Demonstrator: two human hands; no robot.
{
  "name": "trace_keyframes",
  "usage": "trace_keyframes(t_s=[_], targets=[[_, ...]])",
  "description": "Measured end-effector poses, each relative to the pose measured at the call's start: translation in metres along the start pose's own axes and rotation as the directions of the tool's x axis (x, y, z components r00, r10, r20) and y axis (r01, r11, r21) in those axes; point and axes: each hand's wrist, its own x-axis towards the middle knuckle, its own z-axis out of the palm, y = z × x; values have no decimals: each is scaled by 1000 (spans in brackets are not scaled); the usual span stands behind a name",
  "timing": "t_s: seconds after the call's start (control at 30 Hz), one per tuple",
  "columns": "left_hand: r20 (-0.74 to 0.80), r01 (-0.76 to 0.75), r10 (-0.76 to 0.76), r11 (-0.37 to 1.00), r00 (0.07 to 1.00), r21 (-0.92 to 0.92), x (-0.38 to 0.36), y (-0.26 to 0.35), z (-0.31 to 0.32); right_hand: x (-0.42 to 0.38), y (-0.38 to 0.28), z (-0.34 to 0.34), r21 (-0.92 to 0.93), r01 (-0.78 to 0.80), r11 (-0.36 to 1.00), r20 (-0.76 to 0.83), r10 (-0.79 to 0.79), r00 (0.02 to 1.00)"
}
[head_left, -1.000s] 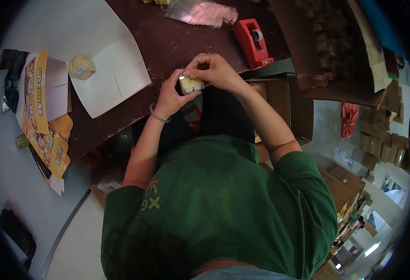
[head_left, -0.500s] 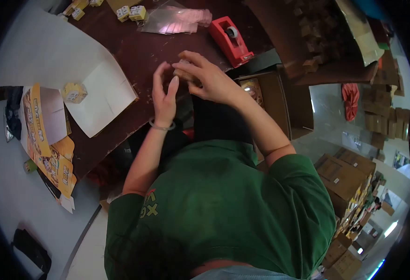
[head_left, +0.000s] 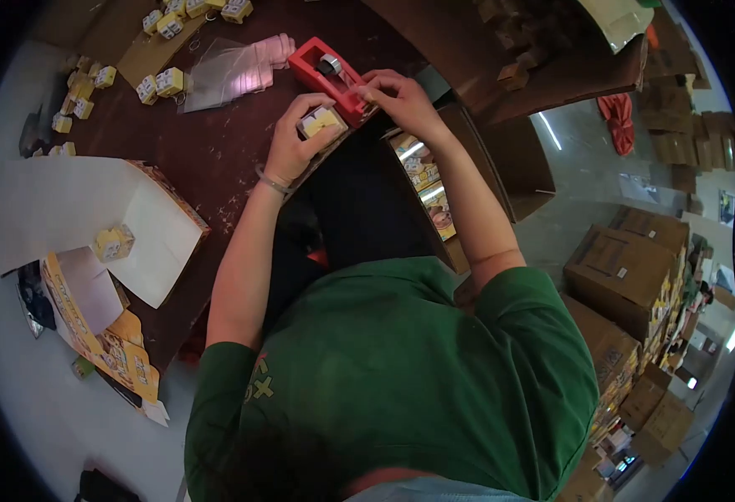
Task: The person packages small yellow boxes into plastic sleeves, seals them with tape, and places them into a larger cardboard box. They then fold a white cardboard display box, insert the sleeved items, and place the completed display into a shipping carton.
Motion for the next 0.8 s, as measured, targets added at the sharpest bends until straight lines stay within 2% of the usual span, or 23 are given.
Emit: trace_keyframes(t_s=[0.03, 0.13, 0.17, 0.2, 0.27, 0.3, 0.33, 0.4, 0.43, 0.53, 0.6, 0.67, 0.77, 0.8], targets=[[53, -34, 33, 999, 998, 7, 7, 1, 5, 2, -2, -3, 11, -17, 1000, 24, 17, 1000], [100, 84, -70, 987, 992, -138, 12, 8, 0, 0, -1, 0, 102, -102, 990, 17, 101, 995], [137, 76, -64, 993, 988, -85, 13, 8, -2, -1, -3, 1, 144, -127, 981, 2, 128, 992], [138, 86, -76, 994, 987, -67, 14, 8, -2, -6, -7, 3, 33, -33, 999, -122, 37, 992], [133, 107, -103, 994, 986, -27, 13, 9, -4, -18, -27, 10, -213, 117, 970, -323, -183, 928], [129, 102, -98, 995, 987, -24, 12, 8, -4, -22, -24, 8, -261, 126, 957, -329, -211, 921], [129, 96, -92, 995, 987, -23, 12, 7, -4, -29, -23, 9, -76, 11, 997, -274, -32, 961], [128, 80, -75, 996, 989, -34, 13, 7, -2, -41, -17, 11, 259, -255, 932, -70, 282, 957], [122, 72, -66, 996, 990, -44, 13, 7, -2, -43, -2, 17, 366, -250, 896, -101, 305, 947], [97, 101, -99, 995, 990, -9, 10, 13, -1, -41, 32, 25, 294, -264, 919, -86, 300, 950], [49, 90, -90, 996, 995, -1, 13, 16, 2, -52, 33, 31, 384, -196, 902, -76, 243, 967], [-45, 55, -57, 998, 997, -35, 7, 13, 10, -60, 16, 36, 468, -128, 875, -41, 166, 985], [-125, 110, -116, 992, 985, -56, 1, 12, 10, -62, -31, 54, 571, -41, 820, -51, 85, 995], [-97, 148, -158, 984, 983, -101, -1, 11, 8, -60, -42, 58, 440, -51, 897, -77, 94, 993]])
